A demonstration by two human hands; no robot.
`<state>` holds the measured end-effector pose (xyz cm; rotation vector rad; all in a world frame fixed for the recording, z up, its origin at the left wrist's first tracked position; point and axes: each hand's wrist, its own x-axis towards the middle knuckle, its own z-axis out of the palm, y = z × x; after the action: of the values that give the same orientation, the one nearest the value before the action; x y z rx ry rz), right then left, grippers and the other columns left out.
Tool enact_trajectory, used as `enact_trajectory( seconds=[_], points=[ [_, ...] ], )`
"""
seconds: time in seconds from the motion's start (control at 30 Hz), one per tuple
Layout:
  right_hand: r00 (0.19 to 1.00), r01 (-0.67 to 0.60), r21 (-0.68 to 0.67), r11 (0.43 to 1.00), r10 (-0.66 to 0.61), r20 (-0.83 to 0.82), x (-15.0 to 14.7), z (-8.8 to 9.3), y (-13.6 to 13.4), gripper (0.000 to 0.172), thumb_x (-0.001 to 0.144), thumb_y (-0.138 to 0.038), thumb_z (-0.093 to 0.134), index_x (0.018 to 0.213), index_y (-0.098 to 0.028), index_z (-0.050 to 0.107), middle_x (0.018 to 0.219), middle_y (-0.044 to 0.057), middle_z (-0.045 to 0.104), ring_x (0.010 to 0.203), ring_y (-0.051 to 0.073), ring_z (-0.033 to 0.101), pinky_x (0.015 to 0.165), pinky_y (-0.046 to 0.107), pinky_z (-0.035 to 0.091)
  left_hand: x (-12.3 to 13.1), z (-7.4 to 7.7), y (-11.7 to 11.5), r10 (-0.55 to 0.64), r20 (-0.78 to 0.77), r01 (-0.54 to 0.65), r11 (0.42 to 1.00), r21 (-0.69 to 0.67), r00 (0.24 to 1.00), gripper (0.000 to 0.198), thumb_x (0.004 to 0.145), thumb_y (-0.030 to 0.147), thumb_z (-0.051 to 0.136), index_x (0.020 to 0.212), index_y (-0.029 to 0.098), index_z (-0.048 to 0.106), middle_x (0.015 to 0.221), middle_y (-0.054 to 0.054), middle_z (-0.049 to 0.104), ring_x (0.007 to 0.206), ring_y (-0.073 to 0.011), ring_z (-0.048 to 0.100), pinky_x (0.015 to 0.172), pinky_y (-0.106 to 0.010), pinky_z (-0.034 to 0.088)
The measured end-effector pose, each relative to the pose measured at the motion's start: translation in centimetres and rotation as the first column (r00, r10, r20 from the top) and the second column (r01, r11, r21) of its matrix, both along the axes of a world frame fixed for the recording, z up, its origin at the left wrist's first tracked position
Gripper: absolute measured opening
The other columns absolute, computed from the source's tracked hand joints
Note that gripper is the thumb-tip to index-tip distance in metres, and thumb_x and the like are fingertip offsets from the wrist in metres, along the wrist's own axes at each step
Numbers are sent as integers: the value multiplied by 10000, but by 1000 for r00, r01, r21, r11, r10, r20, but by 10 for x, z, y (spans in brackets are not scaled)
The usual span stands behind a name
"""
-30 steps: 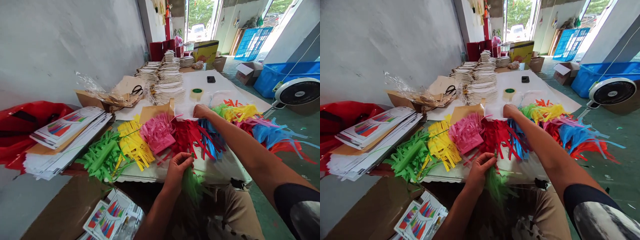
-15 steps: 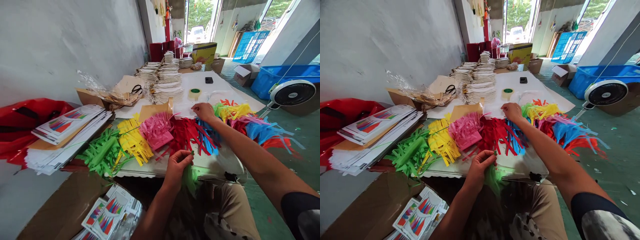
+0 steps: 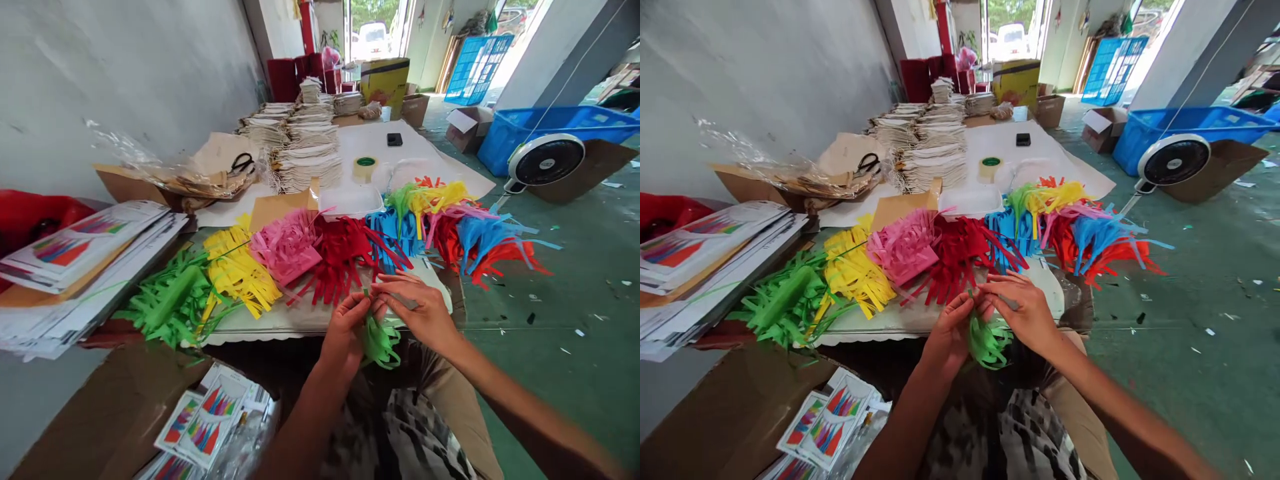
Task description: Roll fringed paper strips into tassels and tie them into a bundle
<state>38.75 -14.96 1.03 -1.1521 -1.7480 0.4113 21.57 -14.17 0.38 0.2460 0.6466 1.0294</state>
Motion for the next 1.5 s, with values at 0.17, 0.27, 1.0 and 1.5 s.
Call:
enact_trajectory(
  seconds=[0.17,0.27,1.0,1.5],
  points=[
    [993,62,105,993,-72,92,11,2,-12,232,969,-234,742,1194,-274,780,1175,66,798,1094,239,750,952,420,615,6,1,-9,-64,-16,64,998,-4,998,341,609,199,998,845,145,757,899,-45,826,761,-131,772,769,-220,619],
    [982,95,207,974,-126,139,14,4,-21,225,965,-177,735,1174,-250,777,1109,73,785,1007,219,745,866,382,612,8,8,-13,-98,-43,99,995,31,994,346,618,228,998,851,144,756,882,-43,825,732,-128,767,721,-204,613],
    [970,166,87,982,-147,-191,14,38,-83,179,919,-99,774,969,-263,720,894,-9,720,815,152,678,720,306,523,15,46,-58,14,-520,274,838,473,854,157,903,324,827,924,191,747,860,-27,809,792,-135,752,784,-230,578],
    [967,142,-59,988,-151,-207,15,32,-90,42,994,-246,712,966,-262,685,899,22,690,819,187,655,727,349,514,21,50,-66,243,-672,323,731,601,700,122,906,313,813,888,193,803,835,-14,779,761,-138,694,732,-217,527]
  ],
)
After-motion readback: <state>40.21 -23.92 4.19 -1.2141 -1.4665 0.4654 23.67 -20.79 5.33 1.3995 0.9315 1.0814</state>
